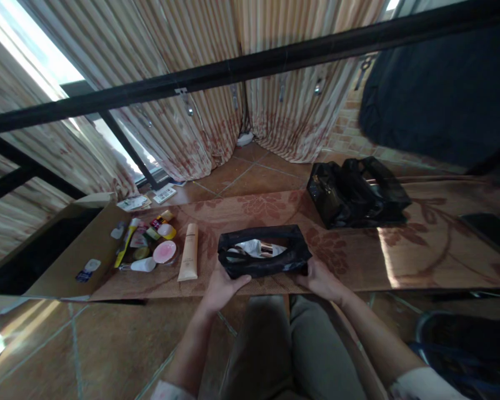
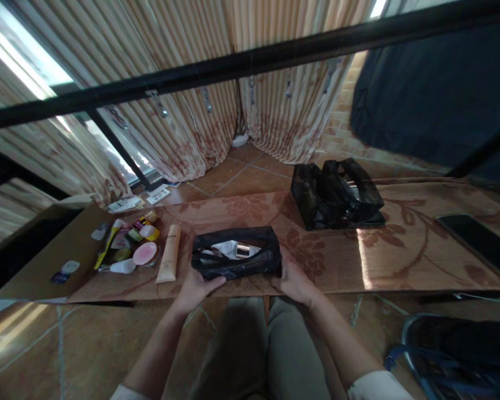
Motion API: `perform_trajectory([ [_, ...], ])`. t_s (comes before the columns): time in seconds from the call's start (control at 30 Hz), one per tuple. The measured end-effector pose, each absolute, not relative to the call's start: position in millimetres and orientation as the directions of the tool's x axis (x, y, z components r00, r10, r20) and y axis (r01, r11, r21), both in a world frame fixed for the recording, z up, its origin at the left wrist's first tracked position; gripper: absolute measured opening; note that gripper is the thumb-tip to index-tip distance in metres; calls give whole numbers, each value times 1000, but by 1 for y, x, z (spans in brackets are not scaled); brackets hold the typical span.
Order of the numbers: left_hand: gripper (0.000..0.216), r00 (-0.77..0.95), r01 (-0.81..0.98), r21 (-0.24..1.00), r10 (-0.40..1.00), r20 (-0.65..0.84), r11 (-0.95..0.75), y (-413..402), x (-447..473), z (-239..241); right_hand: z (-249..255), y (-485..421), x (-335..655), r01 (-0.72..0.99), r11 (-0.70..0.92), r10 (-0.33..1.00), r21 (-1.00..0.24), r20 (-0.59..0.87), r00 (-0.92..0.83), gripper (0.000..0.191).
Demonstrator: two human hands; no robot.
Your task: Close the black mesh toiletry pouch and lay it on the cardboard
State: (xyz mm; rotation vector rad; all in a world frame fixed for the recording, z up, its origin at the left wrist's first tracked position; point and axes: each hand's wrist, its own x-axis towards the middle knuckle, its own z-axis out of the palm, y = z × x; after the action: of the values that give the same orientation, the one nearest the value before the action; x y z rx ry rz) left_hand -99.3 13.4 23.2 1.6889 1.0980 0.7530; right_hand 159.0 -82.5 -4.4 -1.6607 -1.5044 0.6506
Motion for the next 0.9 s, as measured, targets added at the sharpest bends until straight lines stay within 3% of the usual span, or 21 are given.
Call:
perform_trajectory([
  [0.07, 68, 466, 232, 969, 884, -34, -85, 26, -95, 21, 0, -80, 158, 540, -20, 982, -841, 85, 169, 56],
  [0.2, 63, 394, 153, 988, 916, -74, 14, 46, -82, 13, 3, -66, 154, 466, -46, 966, -884, 80, 246, 57],
  [0.43, 49, 141, 271, 962, 990, -28, -11, 51, -66, 1, -6, -47, 146, 525, -217, 879, -823, 69, 471, 48],
  [0.7, 55, 95, 477, 879, 993, -73, 19, 65, -65, 11, -7, -47, 141, 621, -276, 861, -733, 99, 499, 51],
  [0.9, 56, 102, 443, 896, 991, -89, 35, 65, -65, 13, -8, -49, 142, 603, -240, 870, -761, 107, 482, 50],
])
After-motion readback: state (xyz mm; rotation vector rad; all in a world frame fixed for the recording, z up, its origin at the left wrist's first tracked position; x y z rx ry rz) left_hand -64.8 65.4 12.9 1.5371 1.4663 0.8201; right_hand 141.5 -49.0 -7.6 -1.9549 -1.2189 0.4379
